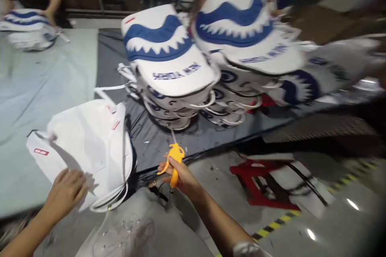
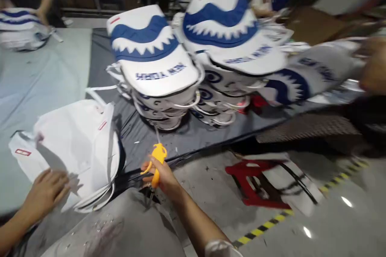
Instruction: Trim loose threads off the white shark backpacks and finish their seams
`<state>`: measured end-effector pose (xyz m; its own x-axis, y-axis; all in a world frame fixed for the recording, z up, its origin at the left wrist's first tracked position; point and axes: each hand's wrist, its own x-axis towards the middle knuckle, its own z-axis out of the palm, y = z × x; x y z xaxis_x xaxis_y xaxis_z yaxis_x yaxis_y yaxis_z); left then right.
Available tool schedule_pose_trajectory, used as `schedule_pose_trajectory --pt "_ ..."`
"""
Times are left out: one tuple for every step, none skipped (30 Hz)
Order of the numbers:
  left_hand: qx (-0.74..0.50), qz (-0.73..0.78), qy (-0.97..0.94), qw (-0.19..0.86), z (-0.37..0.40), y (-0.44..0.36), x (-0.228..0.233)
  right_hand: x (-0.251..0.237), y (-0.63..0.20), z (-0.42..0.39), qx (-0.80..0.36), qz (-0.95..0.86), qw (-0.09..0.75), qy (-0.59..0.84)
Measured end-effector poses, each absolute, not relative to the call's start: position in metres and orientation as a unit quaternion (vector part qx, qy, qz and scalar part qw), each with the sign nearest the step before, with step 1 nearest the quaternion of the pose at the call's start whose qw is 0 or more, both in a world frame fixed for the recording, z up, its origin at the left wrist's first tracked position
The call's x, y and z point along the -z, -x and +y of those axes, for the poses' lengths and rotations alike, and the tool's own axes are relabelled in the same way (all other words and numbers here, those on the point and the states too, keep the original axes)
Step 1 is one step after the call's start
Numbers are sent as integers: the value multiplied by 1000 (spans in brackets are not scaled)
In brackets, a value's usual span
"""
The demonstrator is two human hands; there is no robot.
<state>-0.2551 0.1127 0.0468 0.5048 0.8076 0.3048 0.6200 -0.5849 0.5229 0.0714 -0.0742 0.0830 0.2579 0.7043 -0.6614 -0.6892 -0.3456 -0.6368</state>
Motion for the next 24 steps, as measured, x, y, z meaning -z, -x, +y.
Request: schedule_pose_trajectory --pt "-244 483 -831 128 95 267 -44 -77 -62 -76 -597 -11 574 561" --pt "-232 554 -794 98 77 272 -43 -70 -53 -79 -583 -24 568 580" --pt "-225 615 -749 101 62 271 -42 -62 -45 -81 -572 -55 553 603" --pt "-222 676 -692 122 53 265 -40 -56 -39 -82 -564 -106 531 624" --pt "-222 724 -631 168 49 257 -36 -51 -36 -80 -556 -176 502 639" --pt "-228 753 -573 229 50 250 -31 -49 -35 -75 -547 -259 466 646" --pt "-233 772 -539 244 54 244 -26 -51 -37 -66 -535 -344 425 644" --pt "-243 785 -506 261 58 239 -22 -55 -41 -53 -520 -423 380 637" --pt "-256 790 -484 275 60 235 -20 -62 -45 -36 -504 -489 329 631" --pt "-273 789 -470 285 60 231 -19 -73 -49 -18 -490 -540 275 626" --pt "-293 780 -462 303 57 227 -21 -84 -53 2 -479 -578 219 623" --pt "-315 763 -461 326 51 225 -24 -97 -56 22 -468 -606 169 620" --pt "-336 738 -465 356 44 224 -28 -110 -57 41 -455 -629 124 617" --pt "-353 708 -470 391 35 225 -34 -122 -57 58 -438 -647 84 618" --pt "-365 677 -474 429 26 231 -39 -132 -55 72 -420 -661 49 620" --pt "-371 648 -475 466 18 240 -44 -140 -53 85 -405 -672 20 620" --pt "-379 628 -462 498 11 254 -47 -146 -50 95 -400 -678 -6 616" --pt "-390 620 -438 521 7 272 -49 -150 -46 104 -407 -681 -25 608" --pt "-405 624 -405 531 6 292 -50 -153 -43 112 -422 -680 -36 599" --pt "-424 639 -367 526 8 312 -48 -155 -40 122 -437 -677 -39 591" --pt "-446 659 -328 509 14 332 -44 -157 -37 133 -446 -674 -33 588" --pt "-466 680 -295 483 22 349 -39 -157 -32 145 -446 -669 -23 594" --pt "-485 697 -270 454 32 362 -33 -157 -27 159 -439 -662 -14 608" --pt "-499 708 -253 432 44 371 -26 -156 -20 173 -428 -652 -11 626"
